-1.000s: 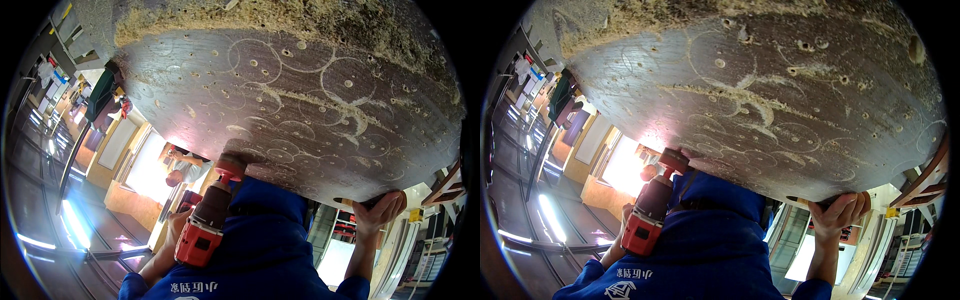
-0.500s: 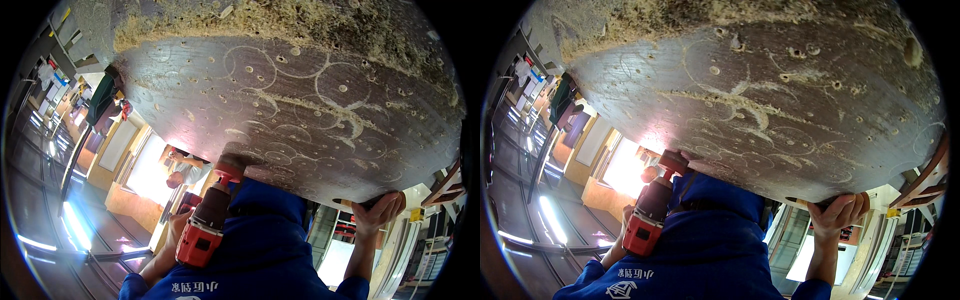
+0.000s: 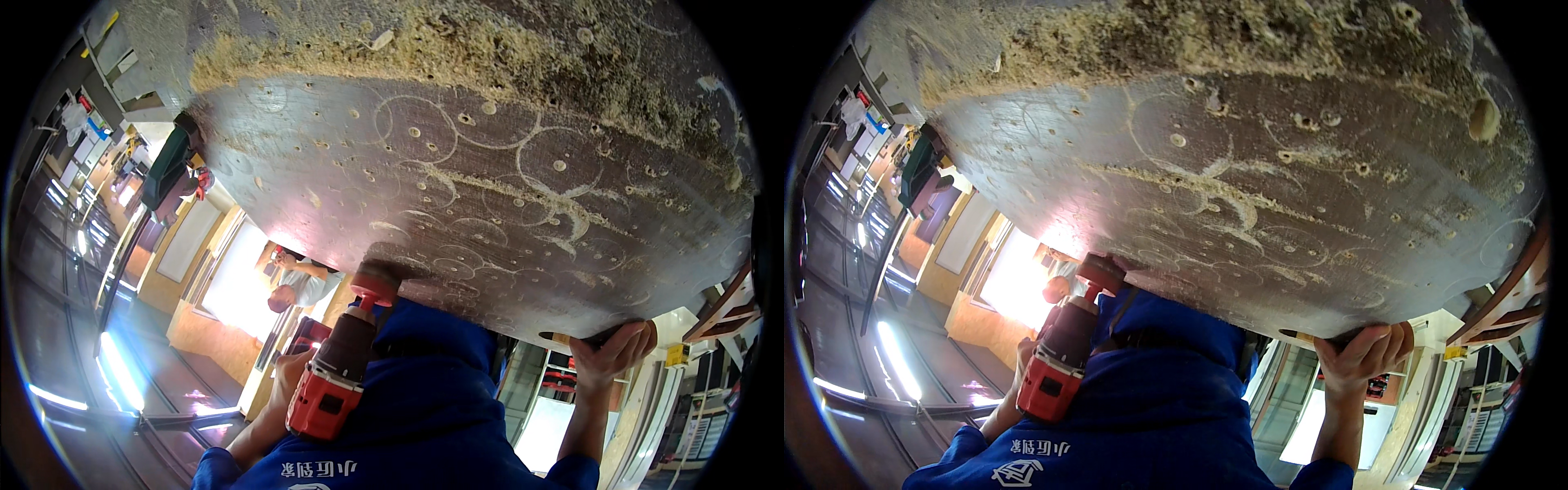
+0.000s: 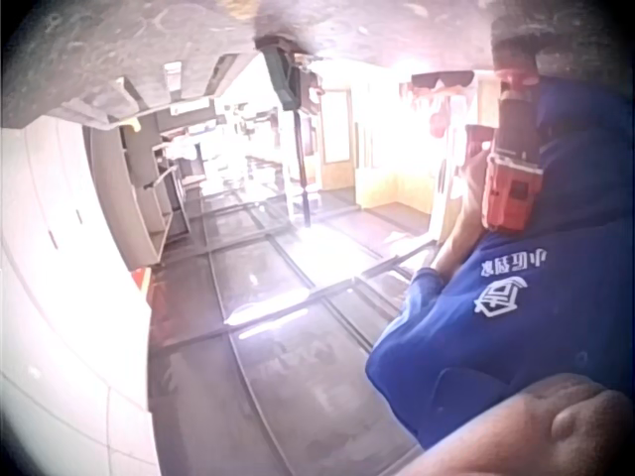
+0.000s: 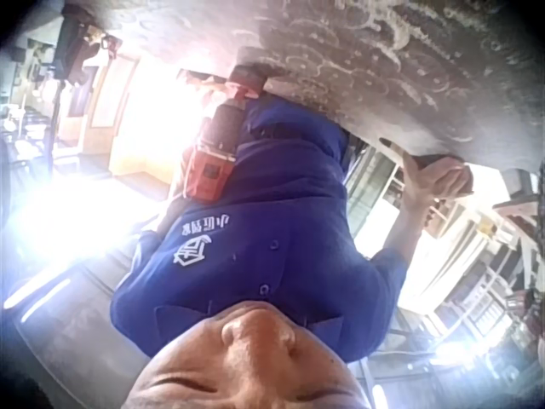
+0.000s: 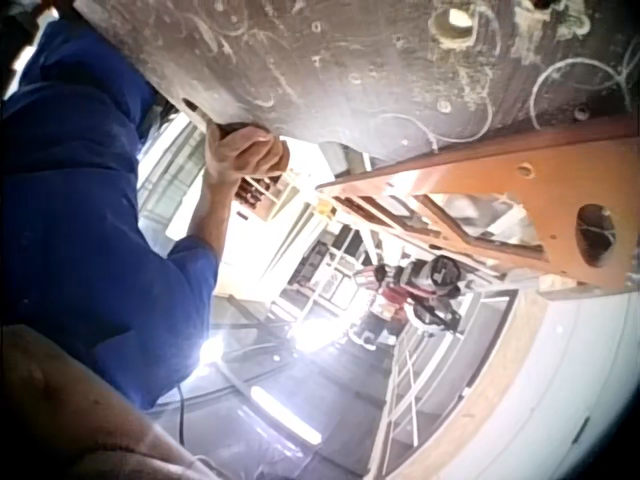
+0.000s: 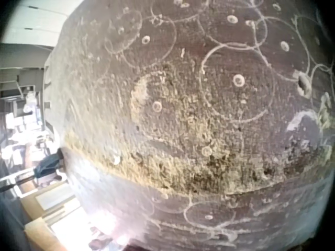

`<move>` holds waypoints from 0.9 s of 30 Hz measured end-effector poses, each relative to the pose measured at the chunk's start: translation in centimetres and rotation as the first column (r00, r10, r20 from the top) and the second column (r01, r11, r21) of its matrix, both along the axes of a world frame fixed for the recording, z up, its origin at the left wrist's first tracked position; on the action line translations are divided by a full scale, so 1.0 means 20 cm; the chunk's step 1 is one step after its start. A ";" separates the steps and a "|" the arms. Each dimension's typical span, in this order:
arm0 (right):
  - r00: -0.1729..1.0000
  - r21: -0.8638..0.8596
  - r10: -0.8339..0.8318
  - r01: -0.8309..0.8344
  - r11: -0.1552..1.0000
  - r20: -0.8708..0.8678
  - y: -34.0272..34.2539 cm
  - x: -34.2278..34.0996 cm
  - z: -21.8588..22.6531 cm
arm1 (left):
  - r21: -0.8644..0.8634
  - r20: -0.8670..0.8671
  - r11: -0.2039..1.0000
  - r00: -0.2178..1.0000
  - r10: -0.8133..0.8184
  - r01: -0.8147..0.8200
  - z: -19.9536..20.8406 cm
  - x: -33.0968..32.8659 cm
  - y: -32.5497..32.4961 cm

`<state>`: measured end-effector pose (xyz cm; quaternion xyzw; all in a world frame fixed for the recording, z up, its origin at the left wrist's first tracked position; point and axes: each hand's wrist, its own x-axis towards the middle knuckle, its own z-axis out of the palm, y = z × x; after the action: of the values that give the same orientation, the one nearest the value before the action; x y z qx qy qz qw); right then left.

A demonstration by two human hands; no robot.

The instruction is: The person uses a cordless drill with a hole saw attachment to drill multiple circular holes into a large, patterned board. The person positions the drill at various marked spots on the board and operates the tool to cut through the material, creating a series of holes.

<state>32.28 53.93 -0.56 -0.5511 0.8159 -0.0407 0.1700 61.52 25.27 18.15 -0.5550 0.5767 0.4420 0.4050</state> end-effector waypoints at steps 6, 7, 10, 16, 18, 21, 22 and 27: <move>1.000 -0.018 0.003 -0.003 1.000 -0.001 0.00 0.00 -0.01 | -0.010 0.032 0.999 0.999 0.035 -0.034 0.00 -0.02 0.01; 1.000 -0.017 0.002 -0.002 1.000 -0.001 0.00 0.00 -0.01 | -0.009 0.031 0.999 0.999 0.035 -0.034 0.00 -0.02 0.01; 1.000 0.000 -0.002 0.002 1.000 -0.004 0.02 0.00 0.00 | 0.001 -0.012 1.000 0.999 0.030 -0.030 -0.01 -0.04 -0.02; 1.000 -0.011 0.005 -0.004 1.000 0.008 0.00 -0.01 -0.01 | 0.013 -0.012 0.999 0.999 0.047 -0.047 -0.01 -0.02 0.00; 1.000 -0.013 0.003 -0.003 1.000 0.004 -0.02 -0.01 -0.01 | 0.021 -0.004 0.997 0.997 0.074 -0.074 -0.01 -0.01 0.00; 1.000 -0.018 0.014 -0.014 1.000 -0.014 -0.02 -0.01 -0.01 | 0.016 -0.014 0.993 0.993 0.117 -0.117 -0.01 0.00 0.02; 1.000 -0.017 0.016 -0.016 1.000 -0.023 -0.02 0.00 -0.01 | 0.015 -0.020 0.992 0.992 0.128 -0.128 -0.01 0.00 0.02; 1.000 -0.007 0.011 -0.011 1.000 0.013 -0.01 -0.01 0.00 | 0.032 -0.013 0.998 0.998 0.062 -0.062 -0.01 -0.06 -0.02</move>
<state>32.11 53.80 -0.56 -0.5557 0.8117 -0.0462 0.1739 60.35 24.87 17.86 -0.5631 0.5550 0.4672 0.3959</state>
